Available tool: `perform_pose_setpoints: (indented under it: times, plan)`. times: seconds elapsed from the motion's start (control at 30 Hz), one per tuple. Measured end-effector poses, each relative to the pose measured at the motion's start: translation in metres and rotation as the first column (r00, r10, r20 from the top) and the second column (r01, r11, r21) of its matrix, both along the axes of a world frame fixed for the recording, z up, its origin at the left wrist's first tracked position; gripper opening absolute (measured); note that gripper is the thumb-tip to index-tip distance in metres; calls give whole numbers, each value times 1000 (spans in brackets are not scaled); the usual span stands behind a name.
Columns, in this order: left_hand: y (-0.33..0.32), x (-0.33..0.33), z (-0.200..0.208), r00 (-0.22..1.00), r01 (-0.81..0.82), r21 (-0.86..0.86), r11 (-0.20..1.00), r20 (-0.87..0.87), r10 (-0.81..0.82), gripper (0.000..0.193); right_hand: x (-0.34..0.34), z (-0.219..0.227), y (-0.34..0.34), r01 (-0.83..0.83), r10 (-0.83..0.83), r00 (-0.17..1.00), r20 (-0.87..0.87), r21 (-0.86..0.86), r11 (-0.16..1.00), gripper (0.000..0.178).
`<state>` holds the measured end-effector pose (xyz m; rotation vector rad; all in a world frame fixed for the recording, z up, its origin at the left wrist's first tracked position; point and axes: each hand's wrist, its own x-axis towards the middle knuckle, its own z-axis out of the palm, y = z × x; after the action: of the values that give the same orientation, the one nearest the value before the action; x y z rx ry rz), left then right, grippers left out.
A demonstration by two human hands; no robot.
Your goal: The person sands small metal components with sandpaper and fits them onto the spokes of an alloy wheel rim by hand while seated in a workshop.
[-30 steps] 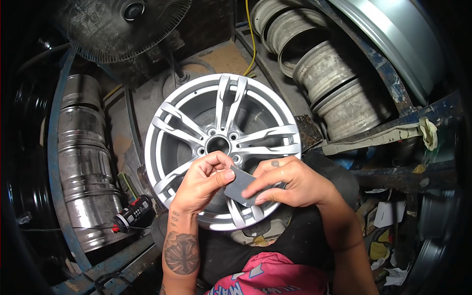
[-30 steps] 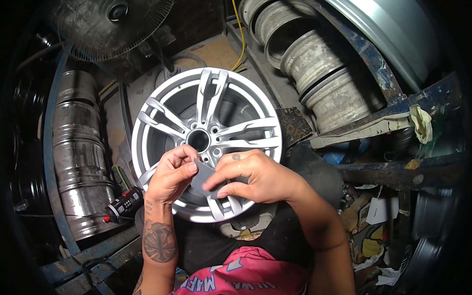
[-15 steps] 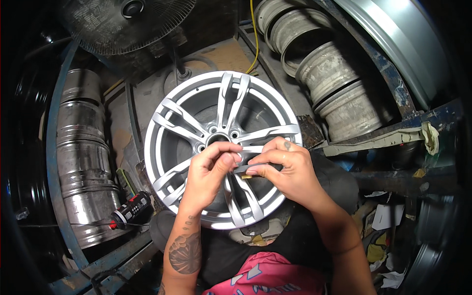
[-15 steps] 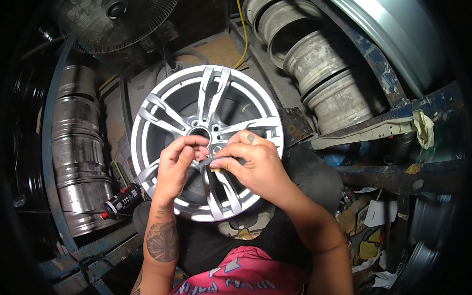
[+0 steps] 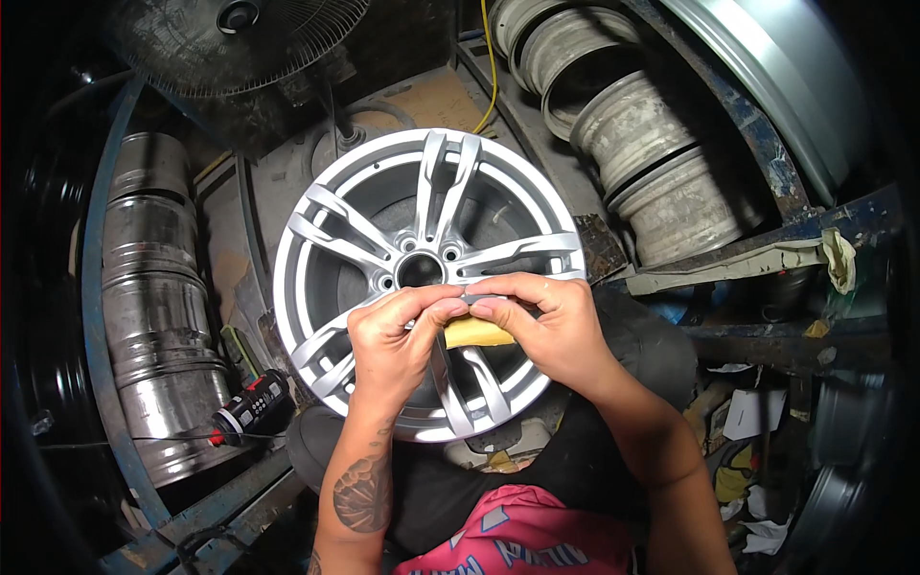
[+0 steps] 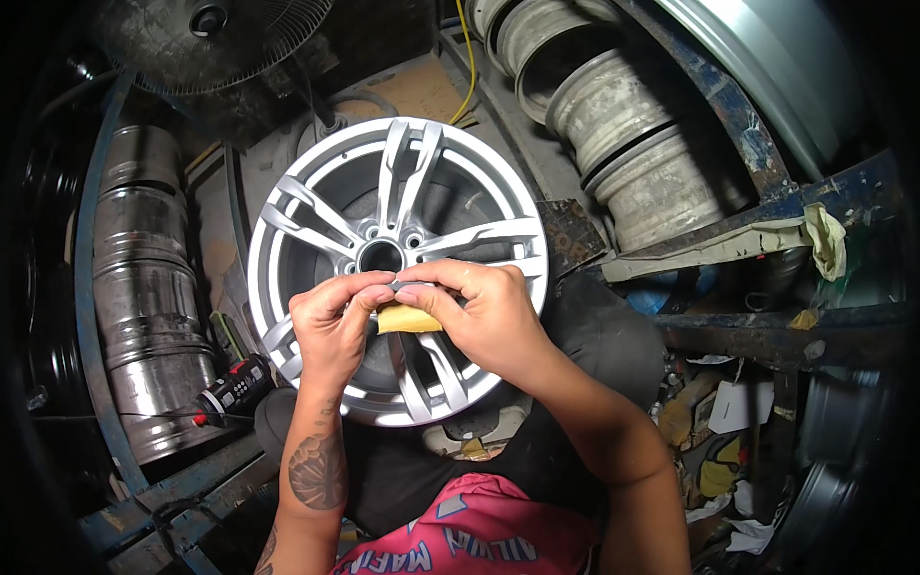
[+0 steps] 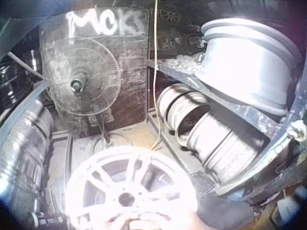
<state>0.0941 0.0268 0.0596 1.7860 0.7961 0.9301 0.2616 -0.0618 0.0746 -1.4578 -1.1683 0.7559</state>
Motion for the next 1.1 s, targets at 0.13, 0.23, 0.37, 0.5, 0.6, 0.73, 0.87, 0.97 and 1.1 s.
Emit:
perform_pose_setpoints:
  times: [0.13, 0.23, 0.37, 0.5, 0.6, 0.73, 0.87, 0.97, 1.1]
  plan:
    - [3, -3, -6, 1000, -15, 141, 990, 3, 14, 8, 0, 2, 1, -8, 13, 999, 49, -87, 996, 19]
    - [5, -3, -5, 1000, 4, 173, 985, 23, -9, 7, 0, -3, 1, -35, 34, 999, -17, -52, 998, 19]
    - [2, -3, 3, 999, 42, 87, 995, -6, -42, 6, 4, -8, 1, -66, 57, 985, -166, -47, 997, 17]
    - [5, -2, 5, 997, 73, 40, 997, 12, -74, 5, 5, -6, 2, -75, 68, 983, -170, -38, 996, 15]
    - [6, -2, 1, 992, 82, -40, 996, 96, -77, 3, 4, -6, 3, -98, 83, 965, -247, -49, 994, 14]
    - [3, -4, -5, 968, 190, -305, 933, 218, -126, 9, 11, -8, 2, -212, 177, 895, -410, -43, 976, 14]
    - [5, -6, -10, 920, 294, -376, 879, 361, -153, 12, 9, -7, 5, -184, 139, 917, -373, -85, 979, 14]
    - [8, -9, -11, 900, 330, -393, 858, 405, -160, 13, 4, -7, 2, -91, 68, 986, -152, -147, 985, 14]
    - [12, -10, -6, 873, 389, -515, 764, 471, -127, 14, 0, -1, 3, -39, 39, 999, 2, -23, 999, 13]
